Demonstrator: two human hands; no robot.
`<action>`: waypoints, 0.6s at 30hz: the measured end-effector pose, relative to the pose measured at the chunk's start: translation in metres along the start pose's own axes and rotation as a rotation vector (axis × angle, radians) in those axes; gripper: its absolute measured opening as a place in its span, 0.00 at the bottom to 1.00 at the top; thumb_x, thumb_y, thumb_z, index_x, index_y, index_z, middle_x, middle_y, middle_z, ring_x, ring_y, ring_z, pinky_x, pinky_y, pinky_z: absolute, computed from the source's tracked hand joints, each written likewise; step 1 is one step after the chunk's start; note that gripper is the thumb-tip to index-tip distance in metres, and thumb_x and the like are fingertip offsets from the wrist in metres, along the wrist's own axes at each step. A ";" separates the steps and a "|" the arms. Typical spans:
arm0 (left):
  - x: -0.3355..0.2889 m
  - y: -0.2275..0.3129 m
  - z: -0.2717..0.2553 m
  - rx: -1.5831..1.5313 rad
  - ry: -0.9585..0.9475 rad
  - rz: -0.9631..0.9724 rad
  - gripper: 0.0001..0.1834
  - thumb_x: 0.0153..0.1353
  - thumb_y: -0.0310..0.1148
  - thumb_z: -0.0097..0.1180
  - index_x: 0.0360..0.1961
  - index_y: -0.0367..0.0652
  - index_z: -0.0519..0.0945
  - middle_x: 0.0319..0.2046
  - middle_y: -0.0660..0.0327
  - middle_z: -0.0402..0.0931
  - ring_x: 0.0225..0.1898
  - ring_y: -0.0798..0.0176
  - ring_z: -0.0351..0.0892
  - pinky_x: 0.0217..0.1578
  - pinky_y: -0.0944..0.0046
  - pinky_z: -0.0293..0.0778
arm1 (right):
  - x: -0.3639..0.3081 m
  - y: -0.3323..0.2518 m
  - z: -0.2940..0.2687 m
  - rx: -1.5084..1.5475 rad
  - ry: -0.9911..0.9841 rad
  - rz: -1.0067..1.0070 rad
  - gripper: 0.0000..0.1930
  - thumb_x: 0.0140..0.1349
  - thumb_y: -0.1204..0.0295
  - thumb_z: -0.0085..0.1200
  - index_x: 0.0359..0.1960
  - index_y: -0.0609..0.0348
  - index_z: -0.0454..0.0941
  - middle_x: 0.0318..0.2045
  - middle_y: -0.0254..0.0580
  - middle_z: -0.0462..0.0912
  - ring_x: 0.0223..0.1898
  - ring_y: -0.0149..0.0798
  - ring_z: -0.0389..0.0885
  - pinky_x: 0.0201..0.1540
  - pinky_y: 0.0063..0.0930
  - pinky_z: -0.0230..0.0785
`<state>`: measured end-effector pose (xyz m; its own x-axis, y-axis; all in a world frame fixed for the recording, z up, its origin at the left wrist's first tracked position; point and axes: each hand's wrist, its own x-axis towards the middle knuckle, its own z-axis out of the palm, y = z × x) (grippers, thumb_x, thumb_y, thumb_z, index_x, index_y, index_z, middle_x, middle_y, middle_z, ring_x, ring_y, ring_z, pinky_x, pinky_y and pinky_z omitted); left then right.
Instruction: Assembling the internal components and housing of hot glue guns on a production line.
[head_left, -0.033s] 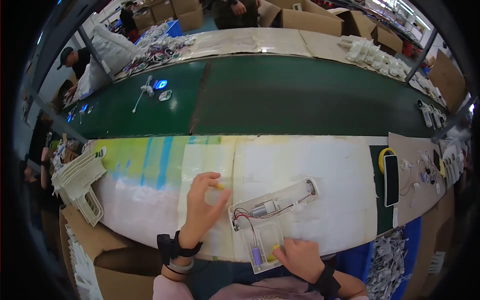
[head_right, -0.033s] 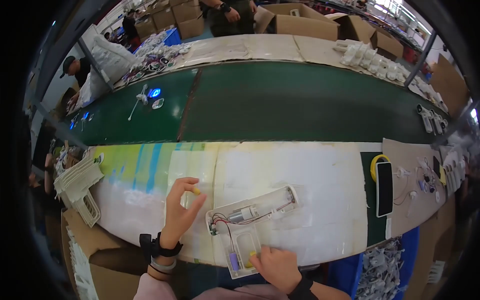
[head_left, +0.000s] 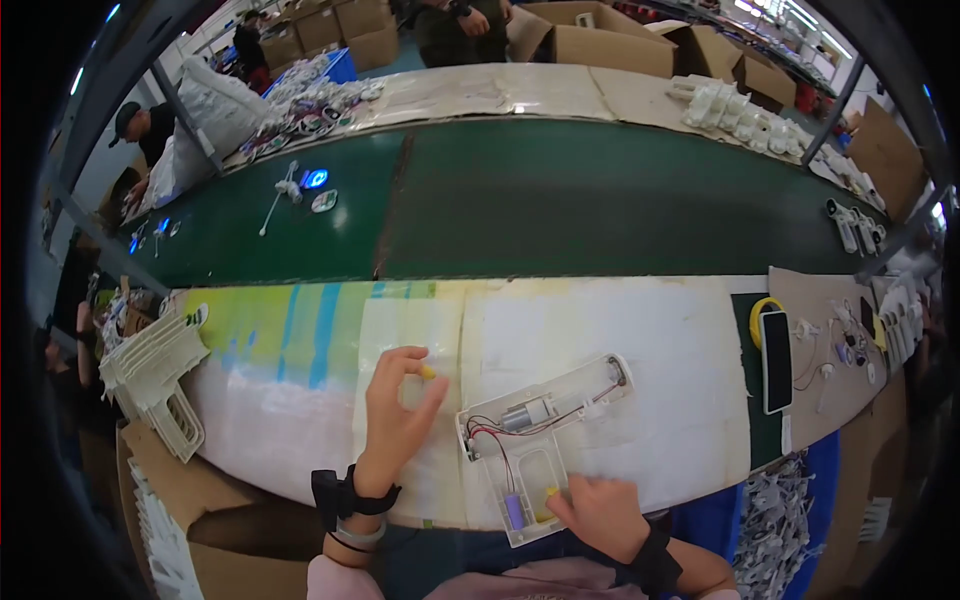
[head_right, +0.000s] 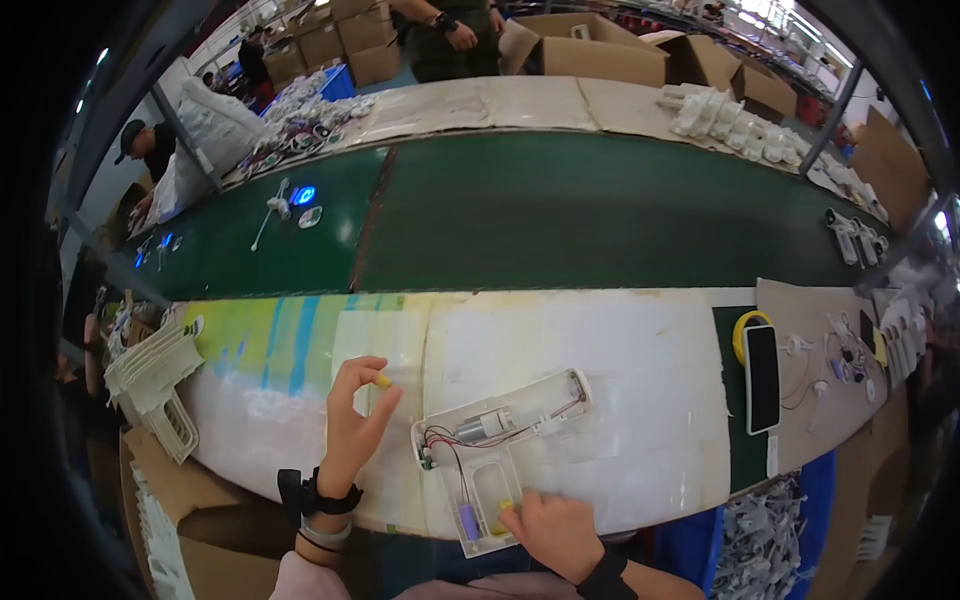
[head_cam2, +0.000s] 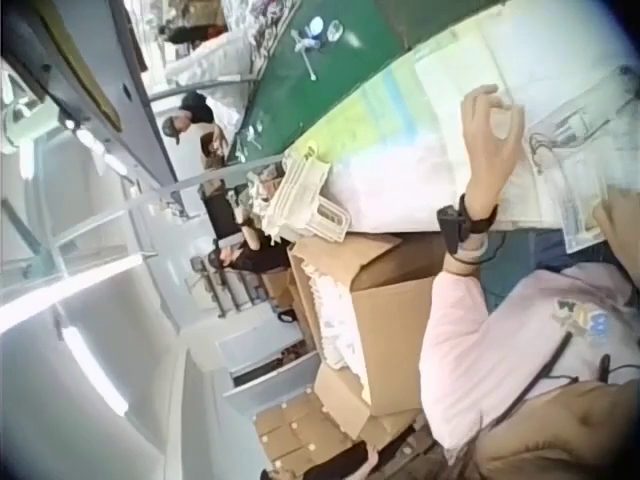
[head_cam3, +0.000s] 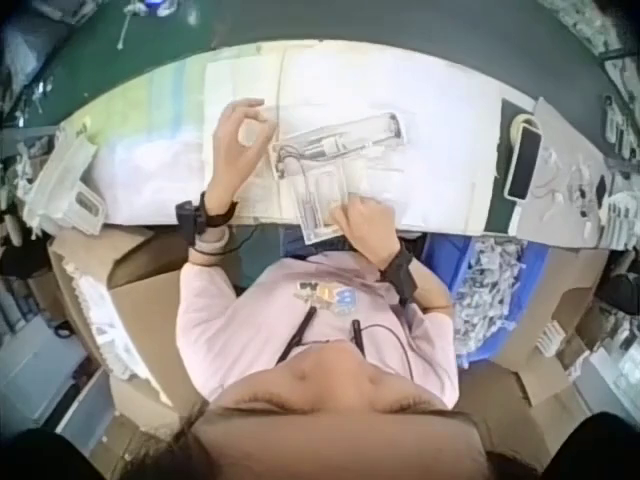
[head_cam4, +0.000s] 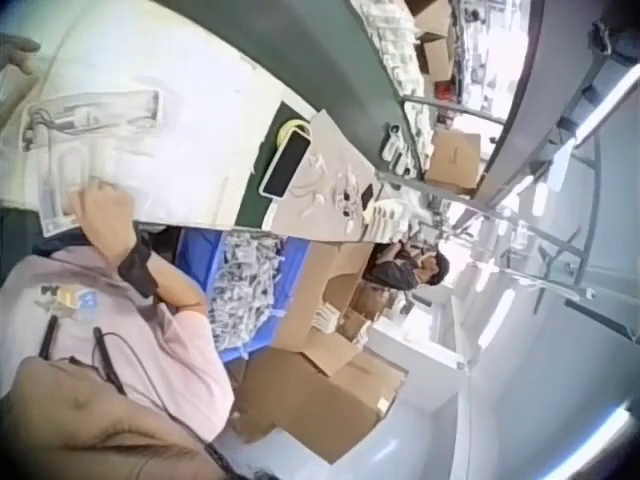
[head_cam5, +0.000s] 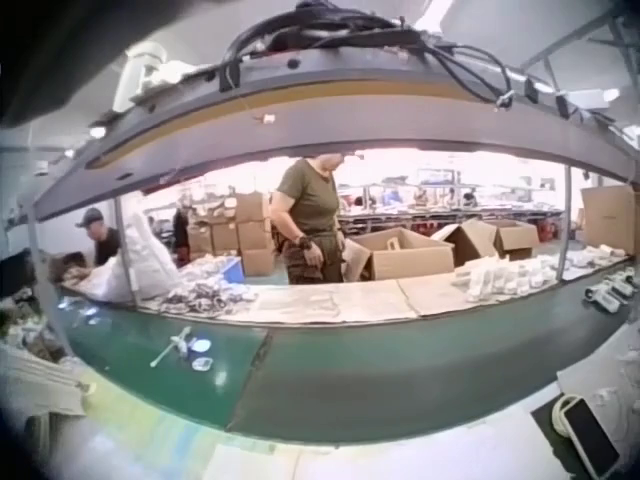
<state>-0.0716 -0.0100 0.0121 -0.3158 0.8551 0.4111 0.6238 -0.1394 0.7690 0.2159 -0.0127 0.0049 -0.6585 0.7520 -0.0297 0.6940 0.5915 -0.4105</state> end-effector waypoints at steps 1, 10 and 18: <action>0.003 -0.008 0.001 -0.019 0.033 -0.041 0.10 0.54 0.22 0.64 0.35 0.38 0.75 0.47 0.50 0.77 0.49 0.53 0.77 0.50 0.60 0.72 | 0.007 0.005 -0.004 -0.034 0.020 -0.003 0.19 0.62 0.54 0.57 0.22 0.56 0.75 0.14 0.45 0.78 0.16 0.48 0.79 0.18 0.41 0.69; -0.017 -0.056 -0.005 -0.054 -0.077 -0.007 0.11 0.52 0.28 0.66 0.36 0.40 0.78 0.41 0.52 0.78 0.47 0.47 0.75 0.51 0.53 0.71 | 0.171 0.143 -0.064 -0.271 0.080 0.216 0.26 0.64 0.49 0.50 0.25 0.63 0.82 0.26 0.56 0.84 0.32 0.58 0.84 0.37 0.49 0.76; -0.016 -0.043 -0.015 0.131 -0.225 0.071 0.16 0.49 0.35 0.70 0.37 0.40 0.79 0.47 0.46 0.76 0.50 0.41 0.73 0.52 0.47 0.69 | 0.295 0.269 -0.102 -0.292 0.157 0.531 0.27 0.58 0.44 0.53 0.36 0.59 0.87 0.38 0.58 0.86 0.44 0.55 0.85 0.49 0.47 0.77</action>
<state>-0.1044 -0.0252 -0.0205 -0.1104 0.9370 0.3314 0.7306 -0.1496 0.6662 0.2380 0.3981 -0.0214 -0.1667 0.9858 -0.0176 0.9804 0.1638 -0.1096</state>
